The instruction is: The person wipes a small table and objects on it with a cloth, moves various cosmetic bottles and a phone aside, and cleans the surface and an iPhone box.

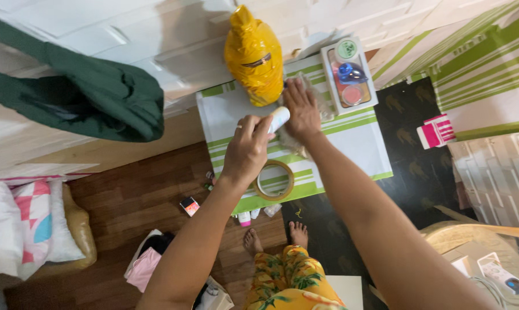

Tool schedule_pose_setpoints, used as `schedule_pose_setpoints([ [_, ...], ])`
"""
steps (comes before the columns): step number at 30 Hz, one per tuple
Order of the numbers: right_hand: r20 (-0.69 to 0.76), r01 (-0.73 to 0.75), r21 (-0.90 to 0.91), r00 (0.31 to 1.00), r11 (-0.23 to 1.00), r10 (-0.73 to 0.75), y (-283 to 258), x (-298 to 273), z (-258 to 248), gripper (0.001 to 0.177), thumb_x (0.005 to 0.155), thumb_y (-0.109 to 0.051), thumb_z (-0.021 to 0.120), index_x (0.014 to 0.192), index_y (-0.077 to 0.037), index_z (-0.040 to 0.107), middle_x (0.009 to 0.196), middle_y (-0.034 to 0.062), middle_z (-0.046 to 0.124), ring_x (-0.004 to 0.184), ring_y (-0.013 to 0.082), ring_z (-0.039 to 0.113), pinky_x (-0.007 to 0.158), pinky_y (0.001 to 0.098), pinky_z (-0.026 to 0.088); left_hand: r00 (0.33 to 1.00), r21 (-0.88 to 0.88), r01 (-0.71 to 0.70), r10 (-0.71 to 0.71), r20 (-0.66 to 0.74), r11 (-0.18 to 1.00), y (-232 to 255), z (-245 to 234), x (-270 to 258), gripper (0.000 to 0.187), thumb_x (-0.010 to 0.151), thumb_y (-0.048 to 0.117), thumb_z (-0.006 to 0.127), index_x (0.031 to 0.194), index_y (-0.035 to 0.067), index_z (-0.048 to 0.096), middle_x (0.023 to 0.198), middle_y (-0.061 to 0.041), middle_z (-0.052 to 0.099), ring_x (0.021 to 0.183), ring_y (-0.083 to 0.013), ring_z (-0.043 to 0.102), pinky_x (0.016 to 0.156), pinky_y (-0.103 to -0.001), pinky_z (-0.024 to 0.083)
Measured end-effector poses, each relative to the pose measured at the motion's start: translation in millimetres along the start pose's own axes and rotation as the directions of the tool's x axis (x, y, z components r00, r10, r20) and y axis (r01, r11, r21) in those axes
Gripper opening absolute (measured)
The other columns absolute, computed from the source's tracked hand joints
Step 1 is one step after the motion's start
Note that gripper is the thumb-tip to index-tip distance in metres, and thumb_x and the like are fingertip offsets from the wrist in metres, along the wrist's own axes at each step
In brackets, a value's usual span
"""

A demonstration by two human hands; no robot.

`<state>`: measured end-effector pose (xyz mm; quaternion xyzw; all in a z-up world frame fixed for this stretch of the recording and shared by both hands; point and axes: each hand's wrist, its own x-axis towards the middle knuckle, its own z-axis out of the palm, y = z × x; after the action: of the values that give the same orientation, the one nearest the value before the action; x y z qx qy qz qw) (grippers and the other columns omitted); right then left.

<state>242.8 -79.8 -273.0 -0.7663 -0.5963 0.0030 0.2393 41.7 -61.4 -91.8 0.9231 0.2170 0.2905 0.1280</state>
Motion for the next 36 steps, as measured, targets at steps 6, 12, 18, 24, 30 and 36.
schedule_pose_setpoints([
  [6,0.128,0.079,-0.164,0.990,0.983,-0.058,20.9,18.8,3.4,0.050,0.105,-0.024,0.044,0.149,-0.001,0.049,0.166,0.0169,0.035,0.156,0.0319,0.024,0.124,0.0569,0.017,0.999,-0.035,0.034,-0.032,0.037,0.999,-4.8,-23.4,-30.4,0.039,0.088,0.004,0.076,0.125,0.001,0.064,0.106,-0.012,0.060,0.095,-0.0303,0.063,0.079,-0.040,0.054],
  [12,0.173,0.025,-0.067,0.985,0.997,-0.013,31.0,50.0,1.7,0.053,0.103,-0.021,0.041,0.151,0.001,0.044,0.166,0.0189,0.030,0.156,0.0350,0.019,0.125,0.0540,0.015,0.998,-0.069,0.043,-0.039,0.052,0.997,2.8,-28.1,-44.1,0.039,0.087,0.006,0.078,0.123,0.000,0.066,0.105,-0.008,0.061,0.093,-0.0255,0.063,0.078,-0.035,0.055],
  [18,0.076,-0.157,-0.273,0.980,0.949,0.184,11.6,52.4,24.2,0.059,0.102,-0.017,0.044,0.154,0.010,0.037,0.164,0.0302,0.026,0.153,0.0518,0.013,0.125,0.0616,0.012,0.999,-0.086,0.018,-0.014,0.049,0.996,9.6,-26.6,-45.5,0.038,0.086,0.007,0.078,0.122,0.000,0.066,0.103,-0.009,0.060,0.093,-0.0256,0.063,0.079,-0.035,0.055],
  [24,-0.001,-0.406,-0.247,0.908,0.880,0.419,1.6,53.1,29.2,0.061,0.098,-0.017,0.045,0.151,0.011,0.037,0.162,0.0348,0.024,0.151,0.0541,0.018,0.120,0.0619,0.018,0.998,-0.091,0.032,-0.027,0.053,0.995,11.0,-33.0,-49.8,0.041,0.085,0.006,0.079,0.124,0.002,0.065,0.103,-0.010,0.059,0.094,-0.0279,0.063,0.079,-0.038,0.055],
  [30,0.265,-0.433,-0.340,0.807,0.835,0.527,-17.3,33.2,15.3,0.065,0.100,-0.021,0.044,0.154,0.013,0.035,0.166,0.0334,0.020,0.149,0.0529,0.021,0.120,0.0614,0.020,0.993,-0.128,0.080,-0.068,0.095,0.989,7.7,-38.0,-52.8,0.044,0.083,0.007,0.080,0.124,0.004,0.065,0.102,-0.011,0.058,0.092,-0.0303,0.063,0.078,-0.041,0.054],
  [36,0.179,-0.048,-0.197,0.980,0.979,0.085,34.8,47.1,36.9,0.065,0.096,-0.017,0.046,0.157,0.003,0.036,0.171,0.0223,0.018,0.155,0.0497,0.009,0.122,0.0616,0.012,0.995,-0.128,0.052,-0.040,0.095,0.990,4.7,-25.9,-55.4,0.040,0.086,0.007,0.078,0.124,0.003,0.065,0.104,-0.010,0.059,0.092,-0.0293,0.063,0.078,-0.041,0.054],
])
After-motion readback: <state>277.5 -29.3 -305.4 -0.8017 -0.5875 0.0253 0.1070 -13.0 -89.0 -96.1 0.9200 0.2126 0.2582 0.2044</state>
